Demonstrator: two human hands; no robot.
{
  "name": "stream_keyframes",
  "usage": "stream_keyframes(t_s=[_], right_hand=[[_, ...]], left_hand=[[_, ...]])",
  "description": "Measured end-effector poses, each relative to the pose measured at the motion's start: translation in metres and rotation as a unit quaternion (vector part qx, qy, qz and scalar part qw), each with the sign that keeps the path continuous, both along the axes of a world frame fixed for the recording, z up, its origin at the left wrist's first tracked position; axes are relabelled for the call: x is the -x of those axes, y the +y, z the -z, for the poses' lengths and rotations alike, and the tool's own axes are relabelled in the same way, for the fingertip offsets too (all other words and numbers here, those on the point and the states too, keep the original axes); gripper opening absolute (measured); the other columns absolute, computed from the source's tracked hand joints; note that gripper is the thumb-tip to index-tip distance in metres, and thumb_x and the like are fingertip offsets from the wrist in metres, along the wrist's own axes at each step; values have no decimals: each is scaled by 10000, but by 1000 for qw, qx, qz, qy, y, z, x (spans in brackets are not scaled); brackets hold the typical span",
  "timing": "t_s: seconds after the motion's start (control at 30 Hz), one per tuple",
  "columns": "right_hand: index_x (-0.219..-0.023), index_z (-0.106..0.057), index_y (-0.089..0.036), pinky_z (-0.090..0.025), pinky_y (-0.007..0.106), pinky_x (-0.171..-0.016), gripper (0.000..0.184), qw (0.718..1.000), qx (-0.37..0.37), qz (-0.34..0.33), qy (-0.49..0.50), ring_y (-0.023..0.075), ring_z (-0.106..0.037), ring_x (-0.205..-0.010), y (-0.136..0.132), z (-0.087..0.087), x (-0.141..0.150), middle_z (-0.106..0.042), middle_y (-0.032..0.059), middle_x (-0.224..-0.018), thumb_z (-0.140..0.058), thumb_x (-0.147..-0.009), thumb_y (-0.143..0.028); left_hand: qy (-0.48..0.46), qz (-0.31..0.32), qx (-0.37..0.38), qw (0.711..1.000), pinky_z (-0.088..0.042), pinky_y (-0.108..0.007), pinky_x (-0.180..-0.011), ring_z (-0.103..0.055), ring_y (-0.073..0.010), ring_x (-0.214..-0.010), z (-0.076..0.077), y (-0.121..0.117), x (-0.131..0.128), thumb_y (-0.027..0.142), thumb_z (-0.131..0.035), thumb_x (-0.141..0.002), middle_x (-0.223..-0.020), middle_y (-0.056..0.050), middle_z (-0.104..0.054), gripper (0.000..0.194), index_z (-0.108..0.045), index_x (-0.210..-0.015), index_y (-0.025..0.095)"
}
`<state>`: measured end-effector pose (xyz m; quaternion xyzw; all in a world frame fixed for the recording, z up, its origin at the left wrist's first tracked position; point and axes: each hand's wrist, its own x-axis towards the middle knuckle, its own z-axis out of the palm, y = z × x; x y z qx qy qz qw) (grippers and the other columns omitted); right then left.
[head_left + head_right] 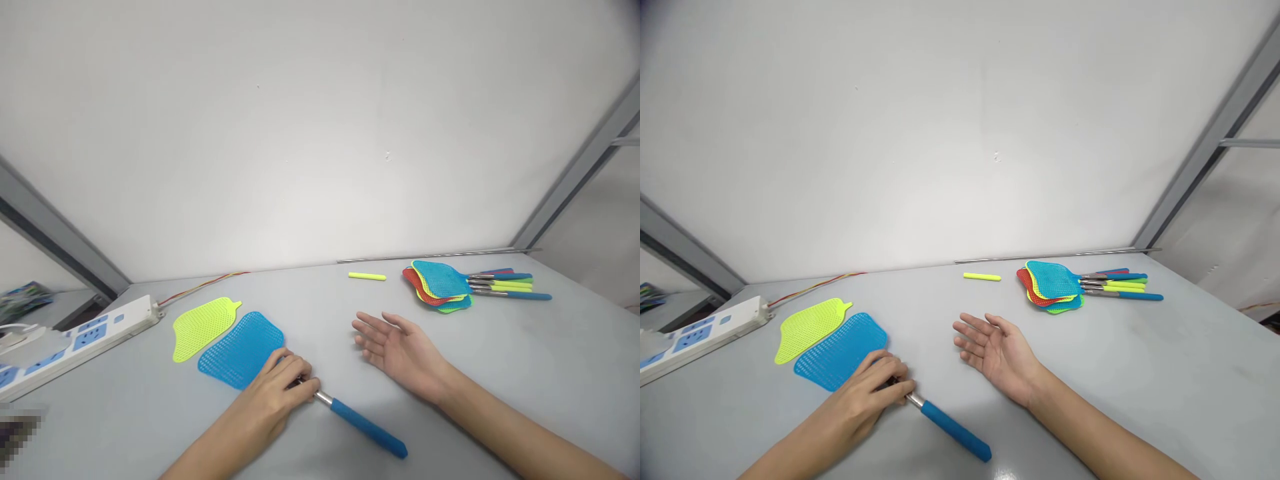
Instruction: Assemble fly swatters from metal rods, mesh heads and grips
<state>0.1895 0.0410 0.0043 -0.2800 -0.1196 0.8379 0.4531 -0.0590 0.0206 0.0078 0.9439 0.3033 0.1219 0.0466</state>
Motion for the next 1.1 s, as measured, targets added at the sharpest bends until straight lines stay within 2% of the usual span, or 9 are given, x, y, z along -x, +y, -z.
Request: stream_keyframes(t_s=[0.2, 0.4, 0.47, 0.53, 0.57, 0.67, 0.73, 0.9, 1.1], right_hand=[[-1138, -528, -100, -415, 310, -794, 394, 1000, -2, 0, 19, 204, -579, -895, 0, 2, 0, -570, 104, -1131, -454, -808, -303], [-1217, -464, -163, -366, 353, -882, 490, 996, -76, -26, 49, 232, -521, -1031, -4, -8, 4, -452, 103, -1272, -387, -825, -446], [-1237, -442, -181, -346, 369, -903, 512, 994, -90, -39, 56, 238, -487, -1079, 0, -11, 6, -428, 93, -1295, -367, -825, -476], [-1244, -429, -201, -338, 386, -910, 524, 992, -93, -59, 59, 241, -463, -1106, 9, -14, 9, -417, 83, -1304, -356, -820, -500], [-1242, -429, -211, -340, 396, -907, 527, 991, -93, -71, 58, 243, -460, -1110, 16, -17, 11, -419, 80, -1303, -355, -816, -512], [-1215, -450, -237, -358, 419, -884, 514, 988, -105, -94, 59, 242, -465, -1104, 41, -28, 25, -436, 67, -1290, -359, -803, -531], [-1198, -464, -248, -360, 413, -888, 492, 984, -131, -95, 69, 228, -454, -1117, 58, -38, 39, -452, 53, -1278, -358, -804, -523], [-1182, -470, -265, -354, 415, -902, 487, 969, -185, -108, 121, 217, -434, -1137, 87, -57, 86, -458, 34, -1274, -337, -799, -535], [-1177, -462, -273, -366, 404, -897, 461, 963, -206, -117, 127, 205, -426, -1150, 97, -66, 117, -443, 30, -1288, -322, -814, -519]], left_hand=[[-19, -12, 4, 1000, -417, -268, -675, -469, -151, -774, 0, -9, 4, -25, -275, -802, -911, -69, -510, 398, -510, -1030, 201], [-23, -17, 38, 999, -422, -266, -717, -493, -155, -828, -5, -16, 0, -39, -285, -779, -934, -66, -512, 426, -507, -1041, 213], [-26, -26, 58, 998, -413, -268, -716, -495, -154, -814, -10, -17, -2, 45, -334, -826, -920, -56, -521, 308, -520, -1004, 216], [-31, -47, 64, 996, -400, -277, -689, -495, -159, -768, -15, -18, -4, 202, -429, -839, -872, -44, -532, 142, -541, -925, 207], [-34, -62, 63, 995, -390, -284, -670, -490, -161, -734, -17, -18, -4, 297, -482, -814, -824, -36, -534, 127, -549, -859, 198], [-32, -108, 60, 992, -345, -297, -618, -444, -151, -625, -19, -18, -4, 569, -598, -627, -657, -3, -495, 408, -494, -628, 174], [-29, -130, 55, 990, -319, -300, -611, -405, -137, -591, -18, -17, -4, 665, -607, -510, -590, 16, -448, 529, -421, -535, 170], [-33, -147, 27, 988, -280, -299, -610, -337, -125, -597, -12, -14, 0, 689, -621, -417, -549, 27, -388, 607, -319, -466, 166], [-36, -156, 21, 987, -262, -292, -587, -319, -115, -576, -7, -12, 4, 701, -624, -400, -504, 33, -375, 629, -302, -429, 160]])
